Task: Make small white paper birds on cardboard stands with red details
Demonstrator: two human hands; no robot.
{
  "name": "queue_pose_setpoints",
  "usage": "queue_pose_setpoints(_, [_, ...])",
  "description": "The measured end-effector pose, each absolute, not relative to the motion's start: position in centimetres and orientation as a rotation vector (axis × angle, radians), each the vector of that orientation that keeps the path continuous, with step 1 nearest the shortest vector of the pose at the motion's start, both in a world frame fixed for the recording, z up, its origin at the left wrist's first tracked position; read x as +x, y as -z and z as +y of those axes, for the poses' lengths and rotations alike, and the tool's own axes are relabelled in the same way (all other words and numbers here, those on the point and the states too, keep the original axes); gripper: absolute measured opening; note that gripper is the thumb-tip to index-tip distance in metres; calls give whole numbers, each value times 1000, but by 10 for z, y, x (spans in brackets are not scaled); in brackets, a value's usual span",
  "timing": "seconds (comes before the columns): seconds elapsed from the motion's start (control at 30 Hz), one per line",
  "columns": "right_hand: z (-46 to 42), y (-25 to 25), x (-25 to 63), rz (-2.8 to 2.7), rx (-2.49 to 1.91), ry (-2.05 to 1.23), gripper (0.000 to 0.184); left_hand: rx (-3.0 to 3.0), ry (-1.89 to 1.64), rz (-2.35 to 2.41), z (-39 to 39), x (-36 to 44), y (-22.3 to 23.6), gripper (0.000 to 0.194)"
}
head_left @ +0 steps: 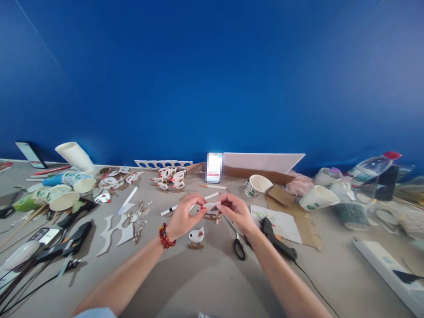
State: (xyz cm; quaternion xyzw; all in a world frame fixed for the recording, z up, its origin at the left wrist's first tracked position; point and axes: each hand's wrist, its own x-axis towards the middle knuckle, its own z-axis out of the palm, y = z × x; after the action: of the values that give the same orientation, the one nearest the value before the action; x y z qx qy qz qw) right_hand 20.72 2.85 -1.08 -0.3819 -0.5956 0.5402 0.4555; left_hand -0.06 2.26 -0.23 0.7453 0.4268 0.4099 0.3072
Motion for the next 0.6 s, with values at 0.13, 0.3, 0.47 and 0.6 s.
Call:
queue_pose_setpoints(0.13, [23,1,205,-1628,-979,-1161,21,1990,-1105,1101,22,1,1,3])
queue_pose_setpoints(0.3, [17,-9,198,-1862,-931,-861,5,2118,-1131,1072,17,7,-1,4])
queue_pose_setpoints(0.47, [18,-3,196,-1836,-946,-886,7,2160,-1164,1060,11,10,3,7])
queue_pose_setpoints(0.6, [19,0,197,-1791,-914,-991,5,2091,-1190,1036,11,11,4,6])
